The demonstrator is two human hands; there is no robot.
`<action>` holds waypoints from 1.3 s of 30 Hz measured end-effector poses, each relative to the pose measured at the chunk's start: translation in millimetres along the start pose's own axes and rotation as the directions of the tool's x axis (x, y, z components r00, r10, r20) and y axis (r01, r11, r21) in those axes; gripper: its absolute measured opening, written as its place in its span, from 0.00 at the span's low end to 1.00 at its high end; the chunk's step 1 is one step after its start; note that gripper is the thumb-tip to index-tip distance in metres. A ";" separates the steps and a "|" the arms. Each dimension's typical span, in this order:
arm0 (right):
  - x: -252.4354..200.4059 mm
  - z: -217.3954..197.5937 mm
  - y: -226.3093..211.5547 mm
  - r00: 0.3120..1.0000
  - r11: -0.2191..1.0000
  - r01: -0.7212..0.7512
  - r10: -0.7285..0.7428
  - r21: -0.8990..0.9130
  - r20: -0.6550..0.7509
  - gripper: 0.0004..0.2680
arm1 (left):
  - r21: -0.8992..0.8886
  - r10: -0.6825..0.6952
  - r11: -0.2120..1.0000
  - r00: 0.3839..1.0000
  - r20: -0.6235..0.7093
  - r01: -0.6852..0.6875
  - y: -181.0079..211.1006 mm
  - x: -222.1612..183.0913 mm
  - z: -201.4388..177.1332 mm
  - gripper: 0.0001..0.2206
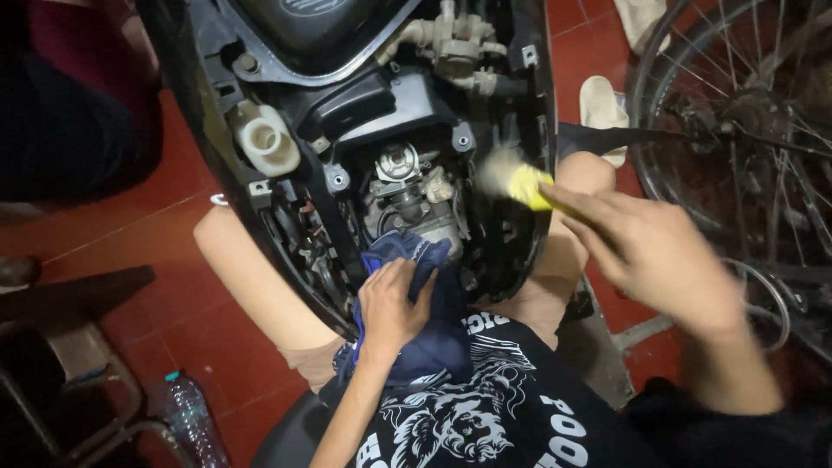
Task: Cleaning the engine and intake components of a motorcycle using a brush and a cloth.
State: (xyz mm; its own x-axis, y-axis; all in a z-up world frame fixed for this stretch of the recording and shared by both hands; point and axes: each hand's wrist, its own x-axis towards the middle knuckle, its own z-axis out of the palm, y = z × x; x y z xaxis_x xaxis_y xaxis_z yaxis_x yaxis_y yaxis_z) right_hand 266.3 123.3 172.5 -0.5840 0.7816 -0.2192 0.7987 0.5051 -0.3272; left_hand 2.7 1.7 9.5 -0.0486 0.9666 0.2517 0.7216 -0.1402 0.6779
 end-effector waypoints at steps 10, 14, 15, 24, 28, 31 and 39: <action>19.4 34.1 -26.8 0.968 0.919 -0.031 -0.070 -0.392 -0.240 0.21 | -0.031 -0.016 0.999 1.000 0.010 0.016 -2.4 -0.4 -1.0 0.16; 26.5 26.7 -38.5 0.978 0.919 -0.063 0.134 -0.389 0.159 0.31 | -0.012 -0.043 0.999 0.999 0.023 0.043 -5.3 -2.7 2.2 0.16; 24.5 22.0 -42.3 0.974 0.950 -0.031 0.098 -0.310 0.203 0.26 | -0.009 -0.026 1.000 1.000 0.007 0.026 -6.0 -1.9 2.4 0.16; 30.4 94.3 -40.6 0.974 0.978 -0.059 0.101 -0.202 0.205 0.09 | -0.209 0.006 0.975 0.950 -0.312 -0.075 -33.1 -26.3 31.1 0.11; 44.5 112.6 -37.5 0.989 0.973 -0.130 0.114 -0.188 -0.097 0.11 | -0.225 0.033 0.963 0.898 -0.438 -0.145 -37.3 -32.1 37.0 0.11; 52.1 96.8 -60.0 0.972 0.989 -0.129 0.139 0.068 -0.189 0.10 | -0.417 -0.133 0.906 0.985 -0.114 0.074 -10.2 -33.8 7.4 0.10; 52.6 120.0 -52.8 0.865 0.929 -0.013 0.196 0.369 -0.462 0.07 | -0.680 -0.169 0.698 0.975 0.147 0.223 -18.5 -101.5 79.6 0.11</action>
State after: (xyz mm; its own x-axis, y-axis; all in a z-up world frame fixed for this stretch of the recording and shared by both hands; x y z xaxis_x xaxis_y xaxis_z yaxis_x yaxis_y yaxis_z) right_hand 176.0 93.8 67.9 -0.2819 0.9440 0.1714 0.6963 0.3241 -0.6404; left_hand 49.2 -76.7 -83.6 -0.0678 0.9973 0.0294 0.0228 -0.0279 0.9993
